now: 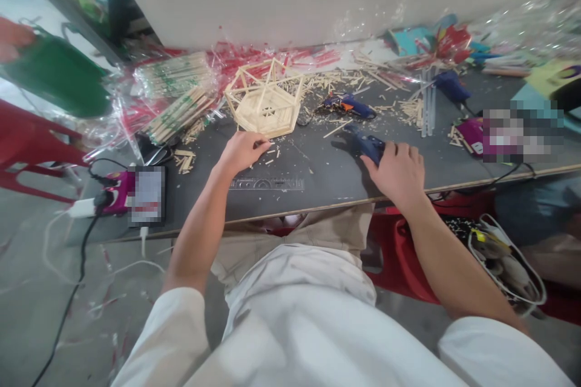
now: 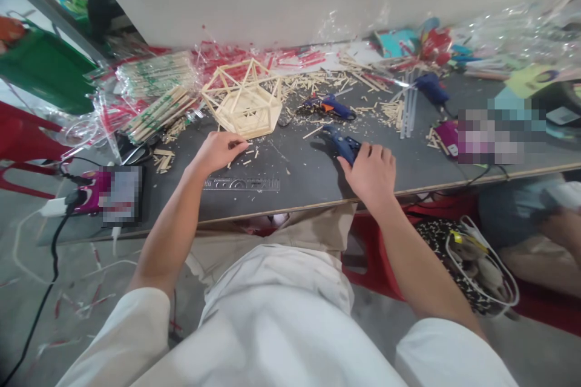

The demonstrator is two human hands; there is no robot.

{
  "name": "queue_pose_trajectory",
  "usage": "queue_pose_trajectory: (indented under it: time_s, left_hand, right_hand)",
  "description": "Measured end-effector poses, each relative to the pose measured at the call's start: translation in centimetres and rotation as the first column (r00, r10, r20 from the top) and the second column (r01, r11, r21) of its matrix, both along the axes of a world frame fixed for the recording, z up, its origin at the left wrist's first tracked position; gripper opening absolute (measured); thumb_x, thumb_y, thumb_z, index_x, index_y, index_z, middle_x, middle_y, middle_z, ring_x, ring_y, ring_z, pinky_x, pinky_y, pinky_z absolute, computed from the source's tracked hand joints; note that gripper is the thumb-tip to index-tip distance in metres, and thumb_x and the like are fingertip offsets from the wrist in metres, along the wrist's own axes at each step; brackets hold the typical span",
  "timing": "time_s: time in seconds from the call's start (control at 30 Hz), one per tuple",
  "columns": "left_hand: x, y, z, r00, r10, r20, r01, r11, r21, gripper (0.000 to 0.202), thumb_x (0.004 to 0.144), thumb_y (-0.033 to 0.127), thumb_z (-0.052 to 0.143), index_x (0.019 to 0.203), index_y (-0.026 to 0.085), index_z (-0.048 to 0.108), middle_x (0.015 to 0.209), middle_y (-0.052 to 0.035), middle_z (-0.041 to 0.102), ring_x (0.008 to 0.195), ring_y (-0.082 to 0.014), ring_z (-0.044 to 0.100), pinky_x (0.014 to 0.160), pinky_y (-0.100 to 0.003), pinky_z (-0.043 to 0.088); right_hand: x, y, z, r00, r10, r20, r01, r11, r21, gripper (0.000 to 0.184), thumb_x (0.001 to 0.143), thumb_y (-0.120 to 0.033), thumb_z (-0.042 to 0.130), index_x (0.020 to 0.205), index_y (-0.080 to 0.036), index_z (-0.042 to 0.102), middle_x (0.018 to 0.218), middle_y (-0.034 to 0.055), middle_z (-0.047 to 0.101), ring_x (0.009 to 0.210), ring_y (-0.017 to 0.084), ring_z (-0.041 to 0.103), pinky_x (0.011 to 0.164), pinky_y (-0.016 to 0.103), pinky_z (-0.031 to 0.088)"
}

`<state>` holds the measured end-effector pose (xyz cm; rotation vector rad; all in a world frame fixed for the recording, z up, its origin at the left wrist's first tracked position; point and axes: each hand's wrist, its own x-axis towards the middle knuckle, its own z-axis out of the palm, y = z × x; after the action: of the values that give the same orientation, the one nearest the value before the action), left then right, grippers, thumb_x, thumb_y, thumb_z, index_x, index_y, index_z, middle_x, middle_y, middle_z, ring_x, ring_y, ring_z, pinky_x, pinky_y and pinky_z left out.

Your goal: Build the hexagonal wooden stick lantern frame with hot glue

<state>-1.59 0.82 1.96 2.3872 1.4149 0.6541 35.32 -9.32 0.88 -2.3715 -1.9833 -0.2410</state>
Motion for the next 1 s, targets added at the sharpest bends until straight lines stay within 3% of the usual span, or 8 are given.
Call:
queue_pose_trajectory:
  time_s: [0.27,0.4,0.5,0.6,0.73,0.87,0.97,1.0]
  left_hand:
    - [0.1,0.0,-0.1,1.000,0.007,-0.005,-0.007,1.000,-0.015,0.018,0.093,0.035,0.066,0.091,0.026,0.081,0.094,-0.0062,0.082,0.081,-0.0230,0.072,0.081,-0.037,0.053]
    - [0.6,-0.3,0.0,1.000,-0.006,0.021,0.005,1.000,0.011,0.015,0.092,0.032,0.066,0.089,0.025,0.079,0.091,-0.0047,0.081,0.078,-0.0202,0.069,0.082,-0.035,0.052]
    - [1.1,-0.7,0.2,0.999,-0.007,0.033,0.006,1.000,0.008,0.012,0.090,0.030,0.065,0.085,0.023,0.074,0.086,-0.0038,0.077,0.076,-0.0190,0.067,0.079,-0.034,0.051]
    - [1.5,-1.1,0.3,0.999,-0.019,0.028,0.019,1.000,0.005,0.007,0.088,0.027,0.063,0.084,0.022,0.066,0.082,-0.0039,0.072,0.076,-0.0195,0.065,0.077,-0.033,0.049]
    - [1.7,-1.5,0.4,0.995,-0.095,0.030,0.094,0.995,0.020,0.009,0.093,0.024,0.053,0.084,0.023,0.055,0.079,-0.0032,0.065,0.072,-0.0198,0.060,0.071,-0.032,0.045]
    - [1.6,-1.7,0.8,0.993,-0.115,0.008,0.115,0.993,0.026,0.025,0.101,0.025,0.040,0.077,0.024,0.044,0.069,-0.0016,0.057,0.064,-0.0192,0.054,0.064,-0.032,0.039]
    - [1.7,-1.7,1.0,0.996,-0.085,-0.009,0.085,0.996,0.030,0.031,0.105,0.031,0.038,0.074,0.025,0.042,0.068,-0.0018,0.057,0.063,-0.0185,0.053,0.063,-0.031,0.038]
    - [1.7,-1.7,1.2,0.997,-0.082,0.001,0.082,0.996,0.025,0.034,0.106,0.034,0.037,0.074,0.024,0.042,0.067,-0.0019,0.057,0.063,-0.0182,0.054,0.064,-0.031,0.039]
  right_hand:
    - [2.4,-0.2,-1.6,0.994,-0.090,-0.067,0.093,0.994,0.053,0.076,0.103,-0.056,0.034,0.145,0.006,0.048,0.133,0.0374,0.056,0.127,0.051,0.051,0.106,0.057,0.037]
    - [2.8,0.3,-1.4,0.989,-0.102,-0.106,0.102,0.995,-0.008,0.079,0.101,-0.058,0.038,0.146,0.006,0.046,0.135,0.0395,0.055,0.129,0.052,0.050,0.105,0.059,0.039]
    - [2.9,1.7,-0.7,0.989,-0.053,-0.138,0.052,0.999,-0.011,0.071,0.100,-0.056,0.045,0.144,-0.001,0.051,0.139,0.0363,0.054,0.133,0.050,0.049,0.107,0.059,0.039]
    - [2.3,4.7,0.3,0.981,0.021,-0.194,-0.011,0.999,0.050,0.062,0.101,-0.051,0.050,0.144,-0.007,0.053,0.144,0.0322,0.053,0.138,0.045,0.046,0.110,0.057,0.038]
    - [0.1,10.7,1.1,0.968,0.078,-0.240,-0.057,0.994,0.095,0.065,0.102,-0.055,0.052,0.144,-0.005,0.055,0.141,0.0308,0.055,0.137,0.042,0.049,0.109,0.052,0.040]
    - [-1.8,16.4,0.4,0.975,-0.066,-0.212,0.076,0.996,0.039,0.085,0.099,-0.069,0.052,0.139,0.006,0.058,0.138,0.0384,0.055,0.133,0.047,0.052,0.105,0.055,0.041]
    - [-2.1,19.2,-0.7,0.971,-0.169,-0.171,0.157,0.984,-0.084,0.086,0.095,-0.068,0.061,0.134,0.008,0.063,0.134,0.0418,0.058,0.131,0.051,0.055,0.100,0.059,0.045]
    - [-1.9,19.7,-1.1,0.982,-0.126,-0.141,0.115,0.990,-0.081,0.082,0.095,-0.065,0.062,0.130,0.009,0.066,0.129,0.0425,0.061,0.127,0.051,0.059,0.097,0.059,0.047]
